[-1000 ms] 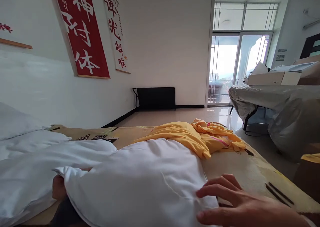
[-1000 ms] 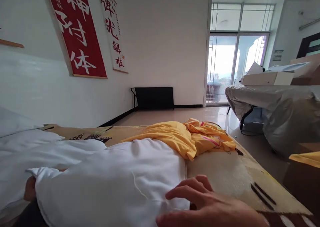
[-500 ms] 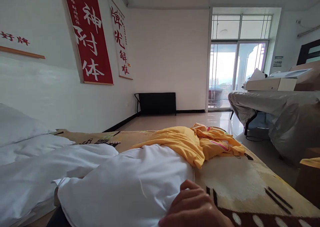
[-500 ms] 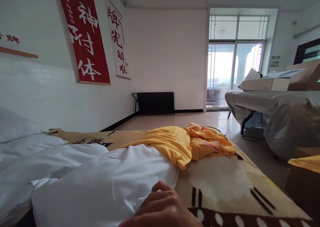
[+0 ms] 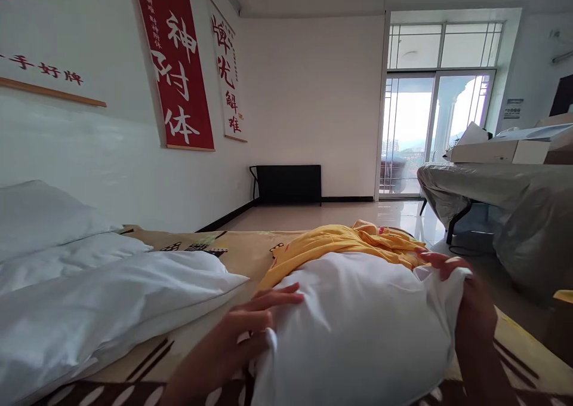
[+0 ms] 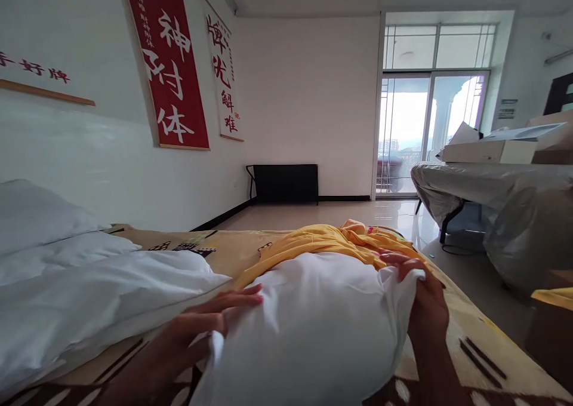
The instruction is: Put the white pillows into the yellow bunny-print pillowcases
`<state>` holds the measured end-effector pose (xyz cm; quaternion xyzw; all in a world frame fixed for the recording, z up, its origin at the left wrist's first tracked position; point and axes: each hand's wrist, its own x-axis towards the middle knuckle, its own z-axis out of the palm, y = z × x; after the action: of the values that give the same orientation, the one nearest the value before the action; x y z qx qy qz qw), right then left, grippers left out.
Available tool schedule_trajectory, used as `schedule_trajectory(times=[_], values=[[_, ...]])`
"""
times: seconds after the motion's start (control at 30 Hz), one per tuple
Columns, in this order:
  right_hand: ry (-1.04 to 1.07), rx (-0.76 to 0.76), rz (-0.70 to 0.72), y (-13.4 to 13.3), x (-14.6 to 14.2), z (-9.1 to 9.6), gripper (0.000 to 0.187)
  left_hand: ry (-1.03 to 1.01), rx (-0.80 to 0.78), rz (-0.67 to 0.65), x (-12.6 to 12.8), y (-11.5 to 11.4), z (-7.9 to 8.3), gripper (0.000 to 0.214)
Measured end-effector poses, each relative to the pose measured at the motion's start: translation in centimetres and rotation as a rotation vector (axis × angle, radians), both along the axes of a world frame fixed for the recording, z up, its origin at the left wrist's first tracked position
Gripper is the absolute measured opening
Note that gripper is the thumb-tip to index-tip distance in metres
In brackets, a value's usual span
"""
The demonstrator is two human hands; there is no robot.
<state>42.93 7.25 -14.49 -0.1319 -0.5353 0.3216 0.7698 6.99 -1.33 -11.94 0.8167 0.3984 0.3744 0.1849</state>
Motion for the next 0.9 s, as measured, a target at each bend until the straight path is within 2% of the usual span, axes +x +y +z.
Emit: schedule_trajectory(times=[0.07, 0.13, 0.23, 0.3, 0.37, 0.5, 0.6, 0.7, 0.8, 0.9], values=[[-0.19, -0.007, 0.09, -0.3, -1.1, -0.3, 0.011, 0.122, -0.015, -0.022, 3.1, 0.2, 0.4, 0.027], [-0.391, -0.034, 0.222, -0.8, -3.0, -0.6, 0.013, 0.129, 0.017, 0.049, 5.0, 0.7, 0.0, 0.029], [-0.707, -0.107, 0.427, -1.5, -6.3, -1.4, 0.018, 0.126, 0.041, 0.118, 6.5, 1.4, -1.5, 0.039], [-0.913, -0.137, 0.51, -1.5, -8.2, -2.3, 0.017, 0.186, 0.048, 0.092, 7.2, 1.4, -2.2, 0.041], [-1.009, -0.161, 0.573, -1.0, -9.4, -3.2, 0.015, 0.238, 0.034, 0.042, 7.8, 1.1, -2.3, 0.037], [-0.835, -0.234, 0.597, -0.5, -9.7, -3.6, 0.02, 0.103, -0.015, 0.05, 8.8, 0.8, -1.3, 0.033], [-0.715, -0.146, 0.582, -0.7, -9.4, -2.9, 0.023, 0.011, -0.063, 0.073, 8.8, 1.7, -1.5, 0.037], [-0.686, -0.029, 0.534, -1.1, -9.7, -2.5, 0.024, -0.063, -0.144, 0.139, 8.2, 2.9, -3.0, 0.042], [-0.673, -0.026, 0.445, -1.4, -10.1, -2.5, 0.024, -0.19, -0.184, 0.23, 7.7, 3.2, -4.9, 0.04], [-0.688, -0.031, 0.369, -1.6, -10.3, -2.6, 0.022, -0.325, -0.246, 0.268, 7.9, 2.5, -6.1, 0.044]])
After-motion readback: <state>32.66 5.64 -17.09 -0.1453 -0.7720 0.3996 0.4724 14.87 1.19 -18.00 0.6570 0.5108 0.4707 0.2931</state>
